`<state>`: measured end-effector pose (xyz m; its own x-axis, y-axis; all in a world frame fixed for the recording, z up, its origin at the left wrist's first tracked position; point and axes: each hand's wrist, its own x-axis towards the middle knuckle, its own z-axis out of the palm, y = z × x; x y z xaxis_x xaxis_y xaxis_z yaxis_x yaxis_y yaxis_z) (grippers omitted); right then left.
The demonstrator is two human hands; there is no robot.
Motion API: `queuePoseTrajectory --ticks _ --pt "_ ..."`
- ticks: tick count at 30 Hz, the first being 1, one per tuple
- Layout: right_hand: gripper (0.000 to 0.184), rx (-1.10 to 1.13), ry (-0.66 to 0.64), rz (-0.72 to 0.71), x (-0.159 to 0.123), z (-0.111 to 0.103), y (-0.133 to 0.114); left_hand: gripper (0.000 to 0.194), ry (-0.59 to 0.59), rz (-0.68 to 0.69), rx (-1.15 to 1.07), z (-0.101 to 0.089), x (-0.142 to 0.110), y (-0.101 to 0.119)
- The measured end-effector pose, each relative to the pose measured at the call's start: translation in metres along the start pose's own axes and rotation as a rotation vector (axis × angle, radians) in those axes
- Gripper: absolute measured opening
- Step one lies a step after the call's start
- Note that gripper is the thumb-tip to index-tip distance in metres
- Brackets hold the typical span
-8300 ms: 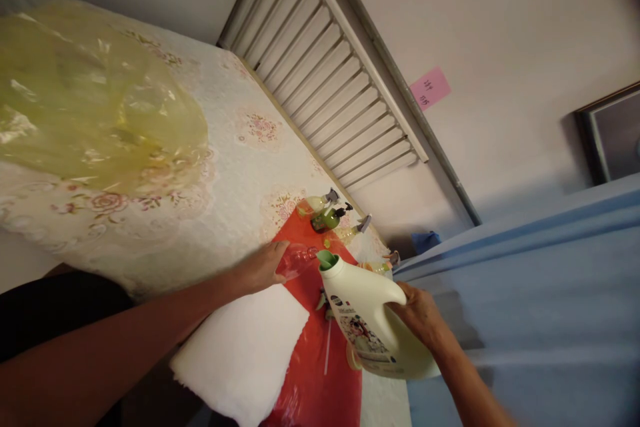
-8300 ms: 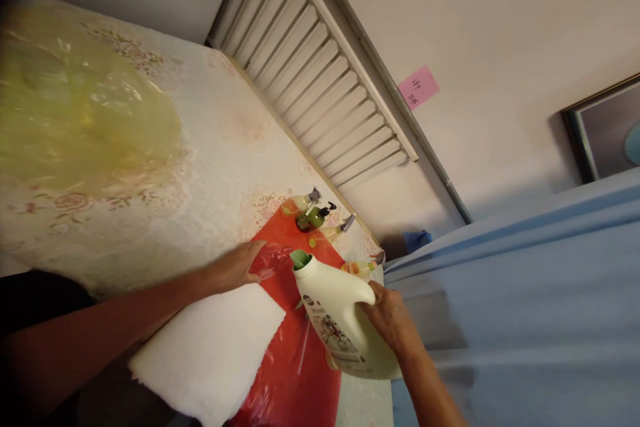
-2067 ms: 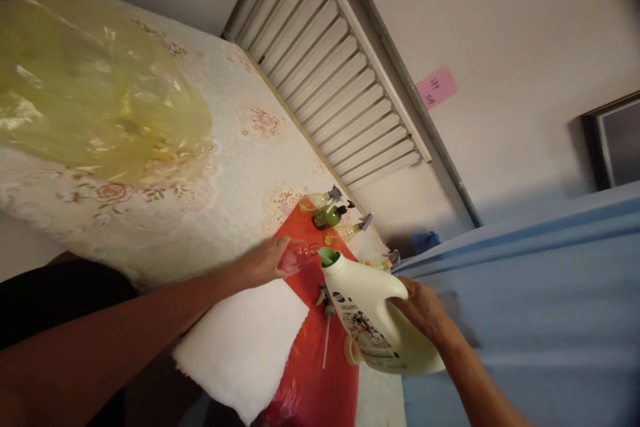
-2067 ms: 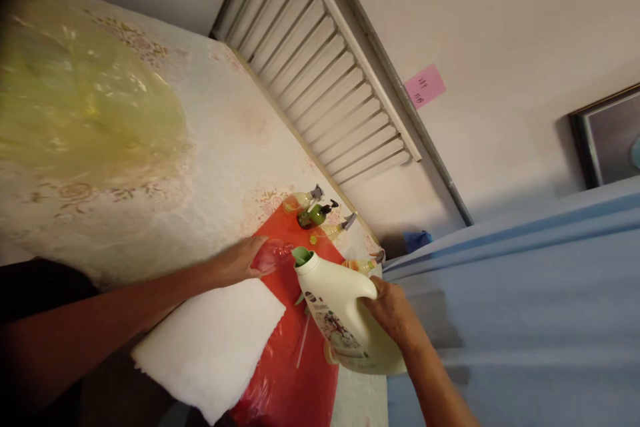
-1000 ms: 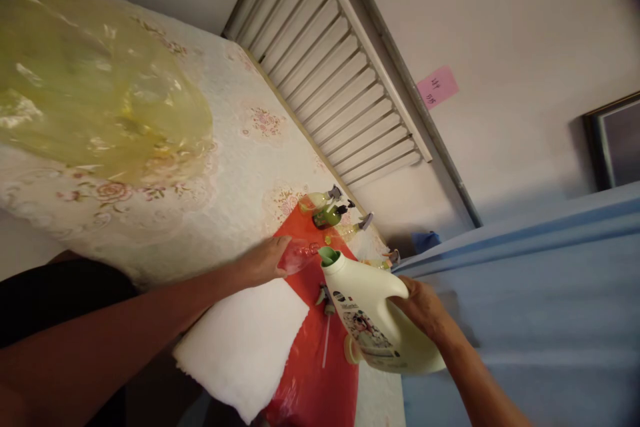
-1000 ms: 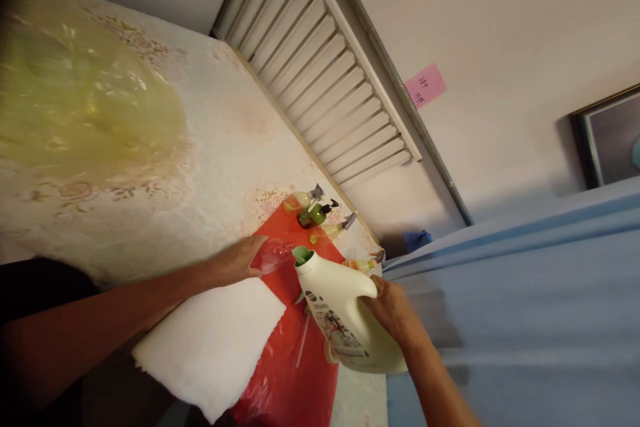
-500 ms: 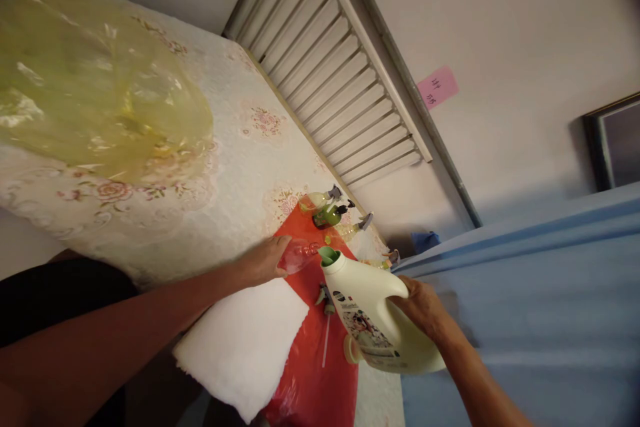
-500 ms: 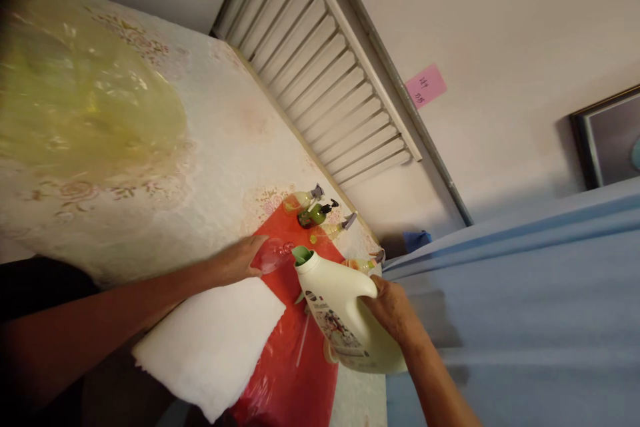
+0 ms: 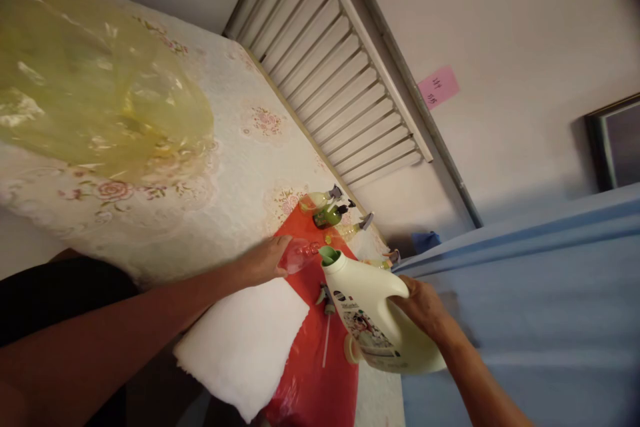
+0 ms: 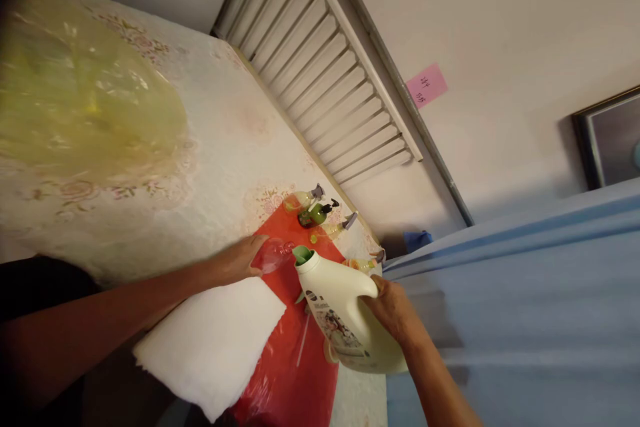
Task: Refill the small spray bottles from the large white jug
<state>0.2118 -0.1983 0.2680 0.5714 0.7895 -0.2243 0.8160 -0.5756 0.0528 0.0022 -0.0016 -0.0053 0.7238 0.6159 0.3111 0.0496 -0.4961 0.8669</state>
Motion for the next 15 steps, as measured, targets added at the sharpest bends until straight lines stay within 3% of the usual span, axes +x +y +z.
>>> queuePoseTrajectory --ticks 7,15 --pt "0.019 0.010 0.000 -0.025 -0.0008 -0.0011 -0.0015 0.059 0.001 0.024 0.033 0.0016 -0.0002 -0.0019" --pt "0.020 -0.020 0.005 -0.019 -0.0004 -0.0012 -0.0012 0.063 -0.012 0.016 -0.002 0.0034 0.0011 -0.0046"
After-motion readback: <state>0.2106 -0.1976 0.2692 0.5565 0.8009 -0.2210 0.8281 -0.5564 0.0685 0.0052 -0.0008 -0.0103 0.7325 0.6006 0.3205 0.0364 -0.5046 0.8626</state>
